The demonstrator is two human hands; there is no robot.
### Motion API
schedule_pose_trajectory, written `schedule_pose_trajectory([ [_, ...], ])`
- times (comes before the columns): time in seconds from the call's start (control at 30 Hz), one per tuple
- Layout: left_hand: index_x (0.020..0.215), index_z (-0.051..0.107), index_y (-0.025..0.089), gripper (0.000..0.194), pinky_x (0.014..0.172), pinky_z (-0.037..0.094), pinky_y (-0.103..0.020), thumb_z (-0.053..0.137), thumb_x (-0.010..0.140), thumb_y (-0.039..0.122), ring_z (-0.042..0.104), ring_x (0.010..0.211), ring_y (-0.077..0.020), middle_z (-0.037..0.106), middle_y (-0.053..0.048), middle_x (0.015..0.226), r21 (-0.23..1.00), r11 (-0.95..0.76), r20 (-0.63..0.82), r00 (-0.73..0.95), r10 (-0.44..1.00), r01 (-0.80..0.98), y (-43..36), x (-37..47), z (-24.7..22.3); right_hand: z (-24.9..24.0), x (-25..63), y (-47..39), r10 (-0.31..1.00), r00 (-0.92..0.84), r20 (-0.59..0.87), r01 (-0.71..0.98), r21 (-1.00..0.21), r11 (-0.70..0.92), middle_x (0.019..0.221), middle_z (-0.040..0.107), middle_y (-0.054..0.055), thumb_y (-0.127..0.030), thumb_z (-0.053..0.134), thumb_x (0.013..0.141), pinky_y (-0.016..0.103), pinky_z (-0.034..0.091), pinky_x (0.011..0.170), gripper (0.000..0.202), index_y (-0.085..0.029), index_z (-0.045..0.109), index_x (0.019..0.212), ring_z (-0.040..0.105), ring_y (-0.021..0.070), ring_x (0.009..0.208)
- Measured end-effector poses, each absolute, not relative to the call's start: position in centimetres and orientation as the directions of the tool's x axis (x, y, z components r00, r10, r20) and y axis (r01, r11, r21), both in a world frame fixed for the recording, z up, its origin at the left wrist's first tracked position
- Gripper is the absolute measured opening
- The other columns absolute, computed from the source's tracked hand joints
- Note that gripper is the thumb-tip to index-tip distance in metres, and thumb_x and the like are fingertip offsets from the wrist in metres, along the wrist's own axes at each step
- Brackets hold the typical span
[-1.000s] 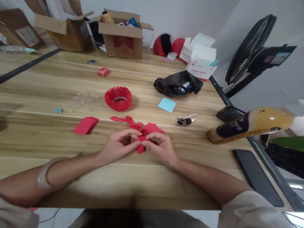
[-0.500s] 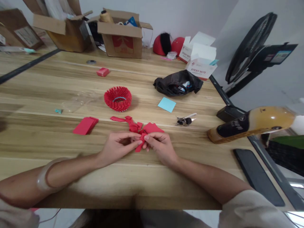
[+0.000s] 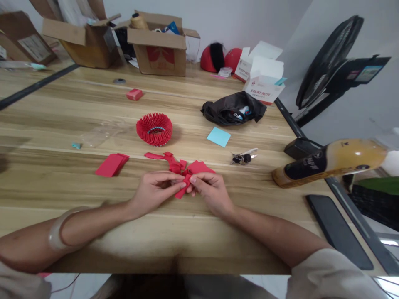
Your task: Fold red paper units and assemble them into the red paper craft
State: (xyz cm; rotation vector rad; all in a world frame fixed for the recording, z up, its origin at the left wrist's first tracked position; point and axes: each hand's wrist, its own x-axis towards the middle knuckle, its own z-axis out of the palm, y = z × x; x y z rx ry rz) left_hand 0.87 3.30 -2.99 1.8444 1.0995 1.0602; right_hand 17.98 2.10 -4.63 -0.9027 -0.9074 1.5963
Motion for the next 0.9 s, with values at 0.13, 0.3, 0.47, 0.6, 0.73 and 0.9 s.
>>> schedule_pose_trajectory([
  [0.13, 0.082, 0.073, 0.018, 0.010, 0.065, 0.057, -0.023, 0.068, 0.074, 0.020, 0.069, 0.068, -0.0158, 0.074, -0.004, 0.079, 0.869, -0.383, 0.290, 0.303, 0.908, 0.315, 3.33, 0.86, -2.90, -4.52, 18.00, 2.13, 0.978, -0.174, -0.119, -0.392, -0.902, -0.180, 0.055, 0.067, 0.001, -0.036, 0.074, 0.067, 0.024, 0.047, 0.050, 0.020, -0.016, 0.071, 0.066, 0.056, 0.0098, 0.048],
  [0.3, 0.083, 0.073, 0.017, 0.011, 0.065, 0.057, -0.023, 0.067, 0.075, 0.020, 0.069, 0.070, -0.0155, 0.074, -0.004, 0.080, 0.866, -0.395, 0.300, 0.313, 0.901, 0.306, 3.30, 0.90, -2.61, -4.70, 18.00, 2.18, 0.978, -0.175, -0.113, -0.400, -0.900, -0.175, 0.056, 0.067, 0.001, -0.035, 0.074, 0.067, 0.024, 0.048, 0.050, 0.019, -0.016, 0.070, 0.068, 0.058, 0.0099, 0.048],
  [0.47, 0.084, 0.073, 0.018, 0.011, 0.066, 0.057, -0.025, 0.067, 0.075, 0.020, 0.069, 0.071, -0.0166, 0.074, -0.004, 0.081, 0.876, -0.382, 0.289, 0.314, 0.904, 0.294, 3.31, 0.97, -2.54, -4.77, 18.02, 2.24, 0.980, -0.167, -0.109, -0.387, -0.907, -0.167, 0.056, 0.068, 0.000, -0.034, 0.074, 0.067, 0.023, 0.049, 0.051, 0.017, -0.017, 0.071, 0.069, 0.058, 0.0096, 0.050],
  [0.6, 0.084, 0.073, 0.018, 0.011, 0.065, 0.057, -0.024, 0.067, 0.075, 0.021, 0.069, 0.071, -0.0166, 0.074, -0.004, 0.081, 0.881, -0.374, 0.285, 0.306, 0.909, 0.289, 3.32, 0.98, -2.65, -4.72, 18.00, 2.29, 0.979, -0.165, -0.124, -0.386, -0.905, -0.179, 0.056, 0.068, 0.000, -0.035, 0.075, 0.065, 0.023, 0.048, 0.050, 0.019, -0.016, 0.071, 0.068, 0.058, 0.0096, 0.049],
  [0.73, 0.084, 0.073, 0.018, 0.011, 0.066, 0.057, -0.024, 0.067, 0.076, 0.023, 0.069, 0.072, -0.0167, 0.074, -0.004, 0.081, 0.866, -0.400, 0.305, 0.317, 0.898, 0.299, 3.36, 0.93, -2.64, -4.89, 17.97, 2.30, 0.980, -0.165, -0.115, -0.383, -0.908, -0.171, 0.056, 0.068, 0.000, -0.034, 0.074, 0.066, 0.023, 0.049, 0.051, 0.018, -0.017, 0.071, 0.068, 0.058, 0.0097, 0.050],
  [0.9, 0.083, 0.074, 0.019, 0.010, 0.068, 0.057, -0.024, 0.068, 0.076, 0.021, 0.069, 0.072, -0.0162, 0.074, -0.004, 0.081, 0.835, -0.441, 0.339, 0.324, 0.883, 0.328, 3.41, 0.87, -2.60, -4.71, 17.97, 2.25, 0.984, -0.149, -0.103, -0.372, -0.916, -0.152, 0.056, 0.068, 0.000, -0.033, 0.074, 0.068, 0.024, 0.049, 0.051, 0.016, -0.017, 0.070, 0.067, 0.059, 0.0100, 0.049],
])
